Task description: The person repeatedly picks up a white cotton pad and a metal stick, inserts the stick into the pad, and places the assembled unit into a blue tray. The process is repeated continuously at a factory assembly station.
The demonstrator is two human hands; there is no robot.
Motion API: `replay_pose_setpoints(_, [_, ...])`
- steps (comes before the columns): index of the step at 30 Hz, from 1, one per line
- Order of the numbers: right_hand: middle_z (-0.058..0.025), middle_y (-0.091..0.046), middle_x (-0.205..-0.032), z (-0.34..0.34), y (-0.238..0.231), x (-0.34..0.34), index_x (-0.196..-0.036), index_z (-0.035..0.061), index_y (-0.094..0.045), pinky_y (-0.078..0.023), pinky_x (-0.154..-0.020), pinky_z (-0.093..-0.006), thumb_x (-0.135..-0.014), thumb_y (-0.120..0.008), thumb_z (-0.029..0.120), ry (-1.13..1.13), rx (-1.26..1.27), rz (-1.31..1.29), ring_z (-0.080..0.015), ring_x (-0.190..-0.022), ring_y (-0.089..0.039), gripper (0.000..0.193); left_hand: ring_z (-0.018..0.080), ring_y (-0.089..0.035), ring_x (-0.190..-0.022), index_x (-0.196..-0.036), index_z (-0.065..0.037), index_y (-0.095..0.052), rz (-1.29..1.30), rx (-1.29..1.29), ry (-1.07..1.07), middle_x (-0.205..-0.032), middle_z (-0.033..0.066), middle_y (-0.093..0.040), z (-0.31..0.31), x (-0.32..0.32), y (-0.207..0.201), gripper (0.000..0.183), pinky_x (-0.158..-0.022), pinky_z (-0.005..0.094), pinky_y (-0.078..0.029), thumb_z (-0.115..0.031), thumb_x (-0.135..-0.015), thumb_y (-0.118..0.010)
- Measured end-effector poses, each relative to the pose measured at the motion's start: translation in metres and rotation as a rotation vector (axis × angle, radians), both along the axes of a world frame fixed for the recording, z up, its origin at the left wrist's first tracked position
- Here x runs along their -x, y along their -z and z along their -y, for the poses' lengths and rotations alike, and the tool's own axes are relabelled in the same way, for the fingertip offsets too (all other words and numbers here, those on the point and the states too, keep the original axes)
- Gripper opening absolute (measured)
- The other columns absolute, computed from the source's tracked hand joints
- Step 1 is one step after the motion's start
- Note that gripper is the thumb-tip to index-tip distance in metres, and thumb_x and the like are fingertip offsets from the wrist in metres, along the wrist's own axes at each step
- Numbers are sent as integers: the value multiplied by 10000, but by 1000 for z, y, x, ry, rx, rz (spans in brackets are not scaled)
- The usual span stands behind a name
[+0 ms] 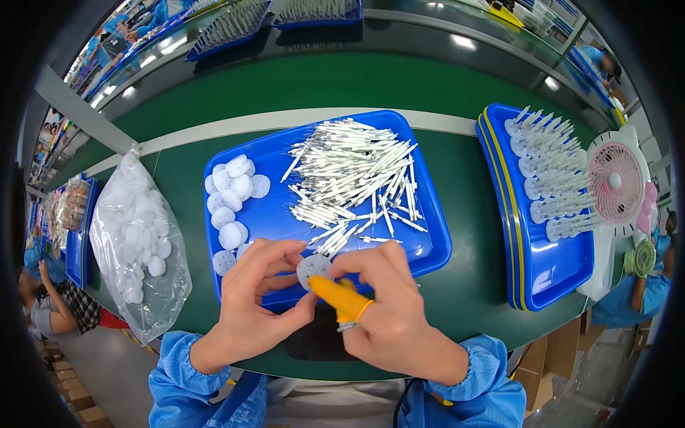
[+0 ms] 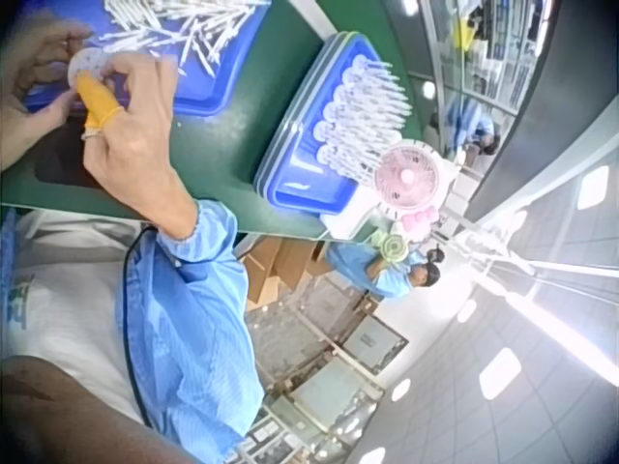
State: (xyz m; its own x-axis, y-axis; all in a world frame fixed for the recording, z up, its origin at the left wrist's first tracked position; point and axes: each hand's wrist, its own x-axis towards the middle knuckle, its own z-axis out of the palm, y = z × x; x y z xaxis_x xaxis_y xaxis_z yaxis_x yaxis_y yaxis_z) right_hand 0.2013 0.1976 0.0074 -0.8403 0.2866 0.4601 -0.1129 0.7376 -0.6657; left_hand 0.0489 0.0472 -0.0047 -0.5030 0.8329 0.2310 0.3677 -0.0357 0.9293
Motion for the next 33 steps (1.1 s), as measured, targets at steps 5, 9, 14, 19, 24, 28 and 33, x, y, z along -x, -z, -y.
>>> replay_pose_setpoints(5, [-130, -635, -1147, 0, -3, 3, -1008, -45, -799, -462, -817, -415, -547, -671, -98, -25, 3, 69, -323, -932, -534, 481, 261, -751, -1075, -1372, 5, -630, -19, 9, 19, -1181, 141, -652, 0, 0, -1, 597, -942, 382, -678, 60, -813, -833])
replay_pose_setpoints(9, [-125, -620, -1181, 2, -5, 2, -1073, -18, -783, -463, -858, -416, -599, -649, -115, 1, 35, 80, -324, -977, -543, 502, 209, -717, -1127, -1389, 48, -587, -50, 28, 69, -1235, 121, -591, 0, 0, -3, 615, -1007, 358, -646, 136, -818, -800])
replay_pose_setpoints(14, [-155, -639, -1243, -6, 4, -5, -1270, 24, -650, -484, -958, -447, -860, -673, -81, 5, 340, 141, -373, -1126, -593, 423, 226, -670, -1213, -1415, 40, -574, 323, -71, 130, -1248, 116, -599, 4, 3, 1, 604, -1131, 395, -540, 126, -854, -782])
replay_pose_setpoints(19, [-162, -696, -1225, -10, 4, -23, -1320, 39, -587, -527, -963, -408, -1000, -687, 6, -149, 628, 314, -356, -1107, -682, 337, 247, -614, -1284, -1455, 36, -551, 496, -140, 296, -1302, 131, -595, 4, 2, -2, 639, -1202, 449, -446, 129, -865, -777])
replay_pose_setpoints(24, [-121, -744, -1029, -25, -11, -61, -1113, 4, -729, -553, -871, -338, -960, -755, 1, 100, 612, 40, -207, -967, -722, 155, 296, -586, -1351, -1432, 54, -538, 379, 26, 253, -1309, 137, -601, 5, -3, -1, 654, -1190, 477, -439, -181, -907, -849])
replay_pose_setpoints(28, [-68, -758, -989, -65, -28, -127, -1103, -28, -773, -552, -824, -299, -918, -796, -10, 490, 677, -140, -141, -917, -699, 187, 271, -625, -1262, -1326, 75, -611, 292, 74, 205, -1298, 156, -595, 5, -4, -7, 500, -1119, 428, -500, -148, -911, -781])
replay_pose_setpoints(33, [-52, -763, -932, -137, -22, -213, -1119, -48, -781, -528, -714, -262, -938, -730, -18, 1025, 270, -85, -108, -789, -675, 190, 262, -671, -1170, -1283, 79, -632, 225, 116, 243, -1254, 154, -613, 1, -3, -4, 433, -1047, 395, -541, -107, -913, -759])
